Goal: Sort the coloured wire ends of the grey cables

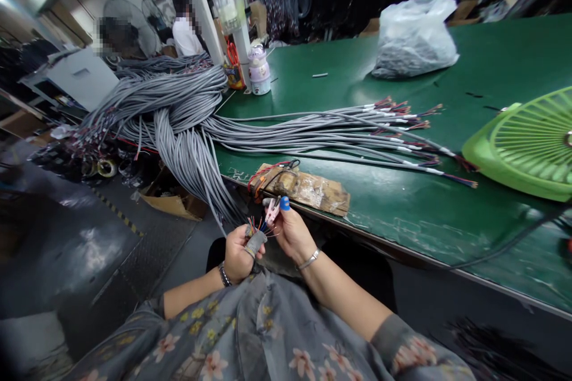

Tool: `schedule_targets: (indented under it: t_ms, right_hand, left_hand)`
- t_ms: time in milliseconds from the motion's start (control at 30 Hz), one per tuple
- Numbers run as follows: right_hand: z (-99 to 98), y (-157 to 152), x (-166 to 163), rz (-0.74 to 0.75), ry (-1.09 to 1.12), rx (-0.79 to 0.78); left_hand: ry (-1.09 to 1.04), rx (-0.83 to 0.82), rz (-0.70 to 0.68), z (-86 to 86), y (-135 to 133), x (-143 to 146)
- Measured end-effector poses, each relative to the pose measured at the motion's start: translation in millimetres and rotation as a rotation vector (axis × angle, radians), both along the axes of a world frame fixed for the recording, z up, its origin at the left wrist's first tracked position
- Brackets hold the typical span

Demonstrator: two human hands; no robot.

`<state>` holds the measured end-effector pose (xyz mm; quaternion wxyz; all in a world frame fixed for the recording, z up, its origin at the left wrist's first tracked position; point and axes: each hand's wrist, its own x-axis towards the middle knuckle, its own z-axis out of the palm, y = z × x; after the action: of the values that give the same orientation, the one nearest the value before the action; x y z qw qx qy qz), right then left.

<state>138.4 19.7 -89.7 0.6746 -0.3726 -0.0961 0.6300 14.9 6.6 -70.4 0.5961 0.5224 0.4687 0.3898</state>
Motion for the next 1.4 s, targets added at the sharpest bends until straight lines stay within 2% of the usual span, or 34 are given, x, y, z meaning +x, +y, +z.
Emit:
schedule_targets:
  t_ms: [200,433,600,767,967,1133,1400]
  right_hand:
    - [2.5,-0.8,-1.5,0.003,0.06,-0.028]
    - [1.3,-6.9,2.4,0.097,0.046,0.046]
    - [4.0,-9.0,7.3,0.182,0.043,0.041]
    - [6.1,-8.0,7.2,0.107,-0.034,0.061]
    - [4.4,-8.5,5.4,0.063,-0.09,0.07]
    - [1.7,-5.6,4.6,0.134,0.026,0.027]
    - [-4.5,-2.4,2.1,0.087,0.102,0.025]
  left_hand:
    - [0.008,-0.001,-0.001,-2.5,0.9,-1.0]
    - [0.003,0.006,0.006,-0.3,-2.5,-6.8]
    - [-0.01,-0.018,0.027,5.7,-4.3,-8.1]
    - [-0.037,-0.057,0.05,9.2,-3.2,-4.2]
    - [-0.051,-0.104,0.005,6.0,-0.9,-1.9]
    - [-0.055,-0.097,0.008,5.1,0.3,1.4]
    - [-0.04,-0.103,0.019,3.3,1.2,2.0]
